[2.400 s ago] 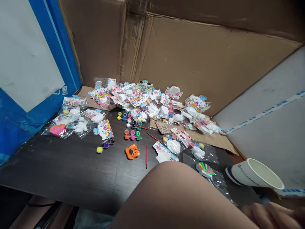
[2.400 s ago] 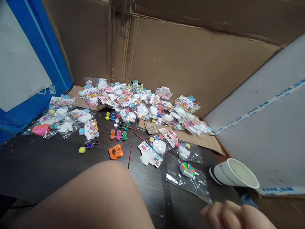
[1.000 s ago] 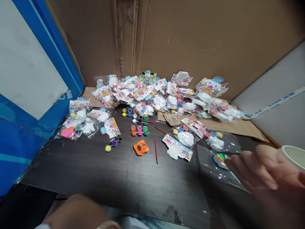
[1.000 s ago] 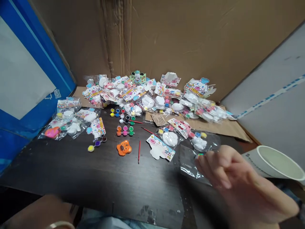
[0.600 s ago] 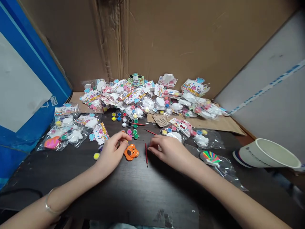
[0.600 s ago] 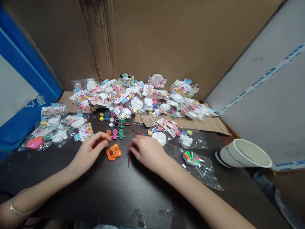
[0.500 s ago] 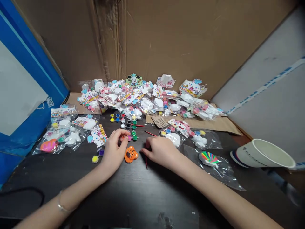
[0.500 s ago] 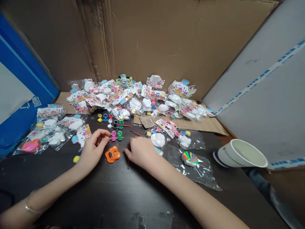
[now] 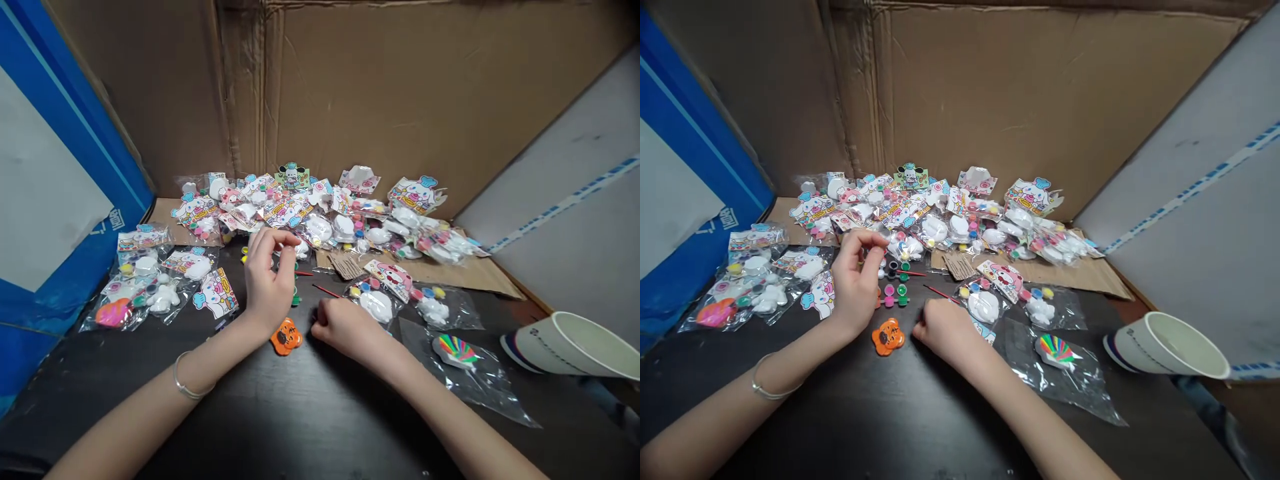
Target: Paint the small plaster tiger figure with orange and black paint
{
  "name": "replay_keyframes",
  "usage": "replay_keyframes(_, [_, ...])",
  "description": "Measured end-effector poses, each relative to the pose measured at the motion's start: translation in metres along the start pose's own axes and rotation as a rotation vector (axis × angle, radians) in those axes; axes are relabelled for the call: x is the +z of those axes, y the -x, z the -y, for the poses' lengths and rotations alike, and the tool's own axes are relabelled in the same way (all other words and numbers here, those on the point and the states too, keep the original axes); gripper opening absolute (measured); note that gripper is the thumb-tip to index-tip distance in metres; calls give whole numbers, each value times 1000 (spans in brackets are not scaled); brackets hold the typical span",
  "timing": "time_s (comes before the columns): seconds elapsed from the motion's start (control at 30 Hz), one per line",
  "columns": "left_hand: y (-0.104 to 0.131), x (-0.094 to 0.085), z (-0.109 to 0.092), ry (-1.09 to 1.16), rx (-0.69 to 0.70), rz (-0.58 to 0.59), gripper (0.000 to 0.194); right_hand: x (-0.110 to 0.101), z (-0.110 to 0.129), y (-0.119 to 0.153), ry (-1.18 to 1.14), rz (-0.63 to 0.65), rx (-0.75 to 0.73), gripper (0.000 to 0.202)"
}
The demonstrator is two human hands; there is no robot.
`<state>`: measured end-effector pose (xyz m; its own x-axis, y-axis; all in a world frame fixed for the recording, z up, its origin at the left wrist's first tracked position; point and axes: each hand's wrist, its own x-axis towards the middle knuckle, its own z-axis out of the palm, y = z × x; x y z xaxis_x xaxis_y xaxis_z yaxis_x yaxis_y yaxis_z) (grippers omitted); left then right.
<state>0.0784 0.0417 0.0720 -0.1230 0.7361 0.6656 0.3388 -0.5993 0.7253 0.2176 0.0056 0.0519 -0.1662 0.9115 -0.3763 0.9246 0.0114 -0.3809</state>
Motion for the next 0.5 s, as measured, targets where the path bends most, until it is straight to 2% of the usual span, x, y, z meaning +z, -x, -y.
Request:
replay_keyframes(0.1, [12, -19, 5, -76, 91, 31, 13, -12, -13, 4, -224, 60, -45, 6])
replay_keyframes(0.17, [27, -31, 11, -126, 87, 54, 16, -17, -19, 6, -425, 115, -84, 6])
replay_keyframes(0.3, [61, -43, 13, -168, 99, 230, 16, -15, -23, 1, -1175, 235, -131, 16])
replay_keyframes(0.33, [68, -44, 12, -167, 113, 270, 16, -13, -22, -1, -1294, 237, -128, 20])
replay_keyframes(0.43, [79, -48, 8, -174, 119, 436, 18, -7, -23, -8, -1395, 149, -105, 25])
replay_keyframes(0.5, [81, -52, 8, -150, 99, 471, 20, -4, -26, -12, -1431, 65, -117, 25])
